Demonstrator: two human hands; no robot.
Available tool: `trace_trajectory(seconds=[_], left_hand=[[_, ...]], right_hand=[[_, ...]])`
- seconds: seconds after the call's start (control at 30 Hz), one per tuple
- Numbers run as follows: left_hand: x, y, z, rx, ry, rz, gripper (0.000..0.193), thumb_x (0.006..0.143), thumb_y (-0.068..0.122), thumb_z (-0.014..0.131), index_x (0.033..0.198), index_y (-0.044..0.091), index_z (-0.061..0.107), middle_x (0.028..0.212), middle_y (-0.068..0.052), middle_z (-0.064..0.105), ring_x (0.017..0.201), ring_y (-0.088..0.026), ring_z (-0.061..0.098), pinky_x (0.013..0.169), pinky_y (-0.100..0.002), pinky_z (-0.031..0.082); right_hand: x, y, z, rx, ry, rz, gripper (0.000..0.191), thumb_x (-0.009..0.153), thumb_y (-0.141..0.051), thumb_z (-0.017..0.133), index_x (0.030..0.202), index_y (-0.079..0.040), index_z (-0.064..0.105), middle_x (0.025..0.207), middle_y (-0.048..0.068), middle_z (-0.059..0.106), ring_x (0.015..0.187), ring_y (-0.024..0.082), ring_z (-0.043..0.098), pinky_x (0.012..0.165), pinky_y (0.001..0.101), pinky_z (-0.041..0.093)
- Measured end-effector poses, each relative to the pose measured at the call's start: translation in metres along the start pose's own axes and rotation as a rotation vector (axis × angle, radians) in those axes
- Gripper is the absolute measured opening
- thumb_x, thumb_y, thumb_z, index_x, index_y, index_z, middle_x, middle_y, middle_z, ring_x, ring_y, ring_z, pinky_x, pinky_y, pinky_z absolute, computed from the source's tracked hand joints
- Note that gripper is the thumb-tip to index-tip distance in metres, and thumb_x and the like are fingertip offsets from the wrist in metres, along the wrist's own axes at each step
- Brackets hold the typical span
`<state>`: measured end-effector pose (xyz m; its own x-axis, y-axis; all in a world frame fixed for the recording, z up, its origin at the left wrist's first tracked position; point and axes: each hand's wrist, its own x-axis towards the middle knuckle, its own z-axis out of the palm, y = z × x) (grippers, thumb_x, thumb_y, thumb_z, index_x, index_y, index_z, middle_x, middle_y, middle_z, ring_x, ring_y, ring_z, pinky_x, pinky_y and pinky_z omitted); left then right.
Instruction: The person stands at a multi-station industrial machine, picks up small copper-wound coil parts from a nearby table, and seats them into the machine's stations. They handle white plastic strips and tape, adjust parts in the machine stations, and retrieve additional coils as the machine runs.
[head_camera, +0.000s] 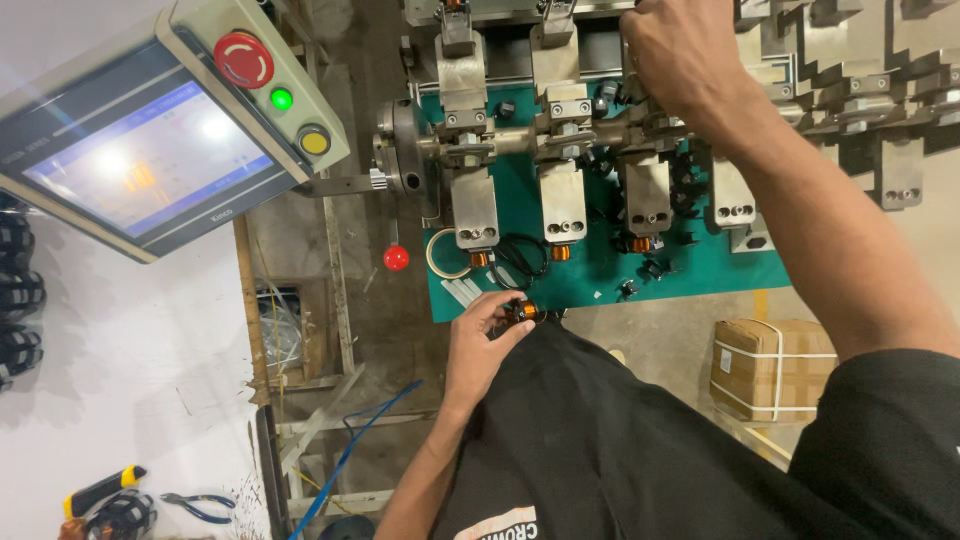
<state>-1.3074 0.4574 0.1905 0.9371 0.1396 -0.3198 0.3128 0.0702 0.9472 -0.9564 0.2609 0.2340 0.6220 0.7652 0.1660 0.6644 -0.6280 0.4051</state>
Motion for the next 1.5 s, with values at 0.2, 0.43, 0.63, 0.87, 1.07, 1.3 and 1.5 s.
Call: trace_trajectory(seconds=[0.2,0.43,0.63,0.87,1.07,1.3,1.5], left_hand=[[0.001,0.006,-0.003,-0.001,0.015,-0.02,0.037,0.084,0.004,0.08,0.12,0.0,0.071,0.113,-0.004,0.07,0.094,-0.011,0.07,0.086,-0.026,0.058],[0.0,-0.008,-0.016,-0.053,0.007,0.008,0.036,0.085,0.002,0.08,0.119,-0.002,0.069,0.111,-0.006,0.068,0.097,-0.014,0.069,0.086,-0.027,0.057],[0.014,-0.077,-0.027,-0.079,0.095,-0.177,0.043,0.077,-0.007,0.078,0.119,-0.003,0.069,0.116,-0.013,0.071,0.104,-0.02,0.071,0.09,-0.033,0.058],[0.057,-0.16,-0.062,-0.012,-0.138,-0.018,0.052,0.074,-0.014,0.079,0.123,-0.003,0.068,0.109,-0.018,0.074,0.097,-0.021,0.075,0.087,-0.032,0.06],[0.047,-0.146,-0.068,-0.101,-0.12,0.038,0.052,0.074,-0.015,0.079,0.123,-0.006,0.068,0.11,-0.018,0.074,0.097,-0.021,0.074,0.087,-0.032,0.06],[0.014,-0.07,-0.053,-0.281,-0.008,-0.137,0.049,0.079,-0.011,0.074,0.127,-0.008,0.065,0.116,-0.018,0.074,0.105,-0.022,0.073,0.094,-0.033,0.058],[0.007,-0.029,-0.067,-0.272,-0.002,-0.027,0.045,0.088,-0.003,0.076,0.131,-0.005,0.066,0.113,-0.01,0.073,0.102,-0.014,0.069,0.091,-0.028,0.055]], right_hand=[[0.023,-0.026,-0.016,0.136,0.295,0.034,0.023,0.096,-0.038,0.08,0.094,-0.016,0.078,0.084,0.0,0.07,0.069,0.019,0.065,0.058,0.0378,0.045],[0.044,-0.059,-0.014,0.534,0.321,0.182,0.004,0.093,-0.012,0.076,0.09,-0.012,0.074,0.083,0.006,0.069,0.068,0.025,0.067,0.059,0.041,0.05],[0.05,-0.059,-0.008,0.479,0.268,0.065,0.013,0.076,-0.018,0.072,0.087,-0.012,0.069,0.093,0.008,0.071,0.078,0.031,0.072,0.057,0.0481,0.054],[0.064,-0.066,-0.02,0.243,0.383,-0.189,0.009,0.076,-0.024,0.067,0.08,-0.016,0.066,0.087,0.006,0.064,0.082,0.025,0.068,0.062,0.0423,0.051],[0.071,-0.071,-0.045,0.168,0.023,-0.134,0.015,0.094,-0.025,0.064,0.082,-0.018,0.069,0.09,0.006,0.067,0.09,0.026,0.069,0.069,0.0441,0.05],[-0.001,-0.102,-0.111,0.785,0.442,0.21,0.017,0.087,-0.018,0.074,0.103,-0.013,0.072,0.091,0.006,0.064,0.085,0.029,0.068,0.064,0.0429,0.051],[-0.013,-0.137,-0.141,1.124,0.366,0.33,0.014,0.095,-0.004,0.076,0.108,-0.008,0.078,0.1,0.005,0.074,0.082,0.018,0.073,0.067,0.0302,0.057]])
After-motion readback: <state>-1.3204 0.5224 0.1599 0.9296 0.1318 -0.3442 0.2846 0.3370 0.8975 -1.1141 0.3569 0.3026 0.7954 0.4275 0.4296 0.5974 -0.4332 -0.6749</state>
